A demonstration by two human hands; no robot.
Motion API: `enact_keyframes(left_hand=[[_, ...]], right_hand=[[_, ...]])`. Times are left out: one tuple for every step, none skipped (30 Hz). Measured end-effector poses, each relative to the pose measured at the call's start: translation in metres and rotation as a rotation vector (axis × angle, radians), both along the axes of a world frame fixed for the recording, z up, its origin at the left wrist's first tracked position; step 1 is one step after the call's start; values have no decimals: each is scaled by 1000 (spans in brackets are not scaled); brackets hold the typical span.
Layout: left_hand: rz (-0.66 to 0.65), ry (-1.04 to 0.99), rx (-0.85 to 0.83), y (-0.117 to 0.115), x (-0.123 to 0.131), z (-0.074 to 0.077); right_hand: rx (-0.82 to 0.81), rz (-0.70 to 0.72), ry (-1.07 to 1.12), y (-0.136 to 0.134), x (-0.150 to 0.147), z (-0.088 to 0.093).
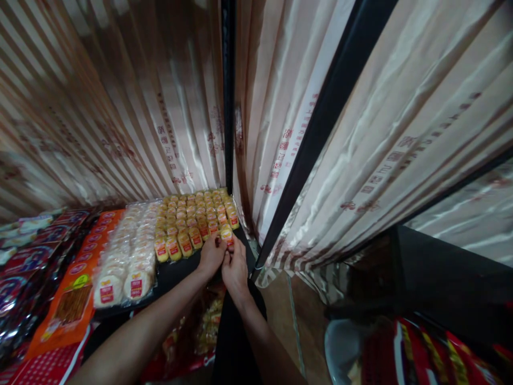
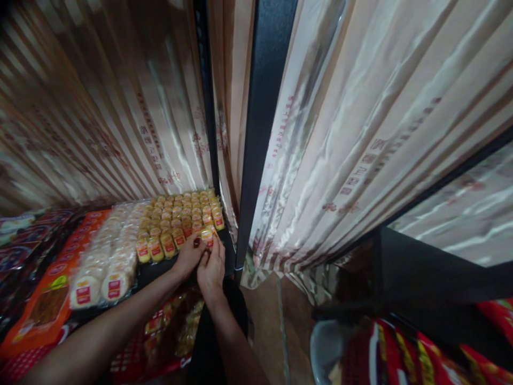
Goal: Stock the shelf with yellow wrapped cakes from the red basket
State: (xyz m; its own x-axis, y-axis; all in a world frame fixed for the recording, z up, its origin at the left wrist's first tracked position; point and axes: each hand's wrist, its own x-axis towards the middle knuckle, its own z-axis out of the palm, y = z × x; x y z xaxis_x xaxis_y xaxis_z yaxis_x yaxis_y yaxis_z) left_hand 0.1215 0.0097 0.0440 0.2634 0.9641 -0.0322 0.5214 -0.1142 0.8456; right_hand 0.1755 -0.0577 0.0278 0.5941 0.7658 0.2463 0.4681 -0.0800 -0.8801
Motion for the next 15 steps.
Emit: enact_keyframes(left_hand=[[5, -2, 17, 3, 5, 1], [7, -2, 34, 7, 10, 3], [5, -2, 48, 10, 15, 5], [-3, -4, 57, 13, 20, 7], [-13, -10, 63, 17, 24, 9], [-20, -18, 69, 21, 28, 11], [-26, -26, 79, 24, 31, 12], [-32, -34, 94, 28, 35, 12], [-35, -38, 113, 32, 37, 12], [-39, -35, 128, 35, 40, 11], [-44, -25, 136, 38, 42, 10], [-53, -12, 139, 41, 44, 9], [-63, 2, 138, 43, 45, 8], [-67, 19, 136, 45, 47, 7], [-70, 40, 137, 47, 48, 7]], right_hand=[[18, -20, -27, 3, 2, 0], [37, -38, -59, 7, 5, 0], [55, -55, -93, 10, 7, 0], [72, -72, -123, 13, 10, 0], [87, -88, -148, 16, 12, -1], [100, -105, -168, 20, 15, -1], [109, -120, -182, 23, 18, -2], [115, -129, -192, 26, 20, -3], [118, -133, -196, 29, 23, -4], [117, -131, -195, 32, 26, -6], [113, -126, -191, 35, 28, -8], [108, -121, -185, 38, 30, -10], [103, -120, -179, 40, 32, -13], [100, -125, -176, 42, 33, -15], [100, -130, -174, 44, 34, -18]])
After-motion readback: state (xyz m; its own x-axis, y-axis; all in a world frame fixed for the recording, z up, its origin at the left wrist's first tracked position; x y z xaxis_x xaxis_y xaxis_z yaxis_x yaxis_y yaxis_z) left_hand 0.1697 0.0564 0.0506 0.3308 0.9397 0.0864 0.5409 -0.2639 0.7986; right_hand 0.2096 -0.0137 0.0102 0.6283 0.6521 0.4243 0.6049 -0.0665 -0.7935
